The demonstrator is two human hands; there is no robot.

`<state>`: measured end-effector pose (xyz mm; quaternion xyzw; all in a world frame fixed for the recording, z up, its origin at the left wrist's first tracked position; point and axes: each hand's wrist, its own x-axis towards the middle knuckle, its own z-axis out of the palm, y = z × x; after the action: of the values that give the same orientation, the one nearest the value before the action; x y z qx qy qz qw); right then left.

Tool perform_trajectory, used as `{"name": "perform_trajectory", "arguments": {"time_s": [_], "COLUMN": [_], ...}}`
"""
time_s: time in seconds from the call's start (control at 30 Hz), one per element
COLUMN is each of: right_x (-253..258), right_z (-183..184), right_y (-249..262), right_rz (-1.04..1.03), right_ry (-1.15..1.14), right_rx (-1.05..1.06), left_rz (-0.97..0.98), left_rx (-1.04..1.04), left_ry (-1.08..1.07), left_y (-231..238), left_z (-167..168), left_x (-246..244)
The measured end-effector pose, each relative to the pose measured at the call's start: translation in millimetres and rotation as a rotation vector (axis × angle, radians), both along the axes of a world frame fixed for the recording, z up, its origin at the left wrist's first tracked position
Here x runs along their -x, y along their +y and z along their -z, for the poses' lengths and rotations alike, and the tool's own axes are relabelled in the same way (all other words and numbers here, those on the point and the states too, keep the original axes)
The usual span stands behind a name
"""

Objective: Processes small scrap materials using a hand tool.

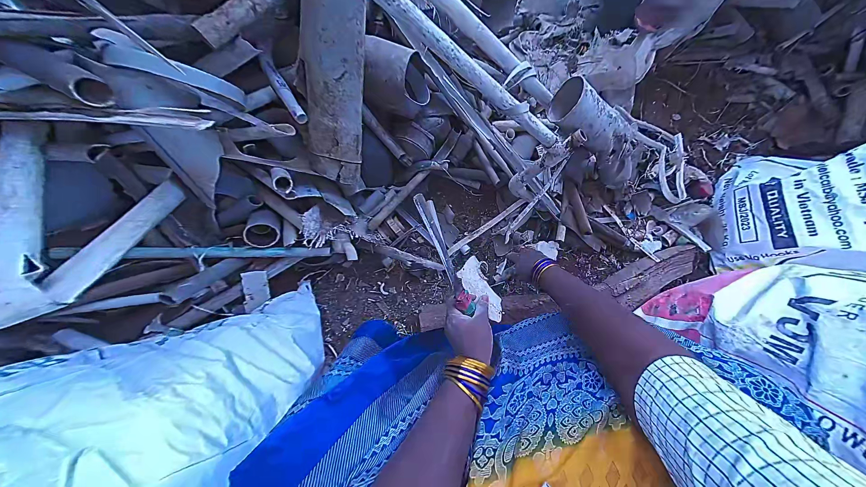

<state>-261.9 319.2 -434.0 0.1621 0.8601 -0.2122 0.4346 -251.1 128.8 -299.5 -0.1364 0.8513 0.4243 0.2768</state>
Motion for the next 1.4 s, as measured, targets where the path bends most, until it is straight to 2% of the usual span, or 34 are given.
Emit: {"name": "perform_trajectory", "arguments": {"time_s": [0.13,0.3,0.4,0.47,0.53,0.6,0.67,0.73,0.8,0.93,1.07,1.17,1.27,1.4], "right_x": [13,17,16,16,10,1,-8,-16,-25,-44,-76,-108,-148,-197], "right_z": [22,50,46,33,21,2,-19,-52,-84,-143,-217,-248,-261,-269], "right_y": [-18,-17,-13,-6,8,21,29,32,31,12,-32,-49,-60,-76], "right_rz": [-0.118,-0.093,-0.066,0.006,0.207,0.549,0.883,1.082,1.097,0.939,1.142,1.295,1.174,0.853], "right_ry": [-0.03,-0.019,-0.015,0.024,0.154,0.316,0.376,0.372,0.4,0.386,0.303,0.466,0.615,0.774], "right_rx": [-0.064,-0.084,-0.081,-0.027,0.088,0.215,0.405,0.6,0.659,0.389,0.493,0.595,0.525,0.156], "left_rz": [0.061,0.089,0.103,0.107,0.114,0.128,0.134,0.132,0.117,0.117,0.374,0.472,0.453,0.505], "left_rx": [0.07,0.078,0.087,0.086,0.071,0.057,0.033,0.001,-0.049,-0.256,-0.257,-0.297,-0.437,-0.628], "left_ry": [-0.047,-0.059,-0.083,-0.08,-0.065,-0.05,-0.03,-0.009,0.006,0.057,0.304,0.426,0.564,0.784], "left_y": [3,0,1,2,4,5,6,6,4,-1,-10,-18,-21,-24], "left_z": [0,3,2,1,-2,-4,-6,-11,-14,-19,-35,-39,-43,-55], "left_x": [0,0,3,4,4,4,3,1,-1,-11,-23,-34,-44,-64]}}
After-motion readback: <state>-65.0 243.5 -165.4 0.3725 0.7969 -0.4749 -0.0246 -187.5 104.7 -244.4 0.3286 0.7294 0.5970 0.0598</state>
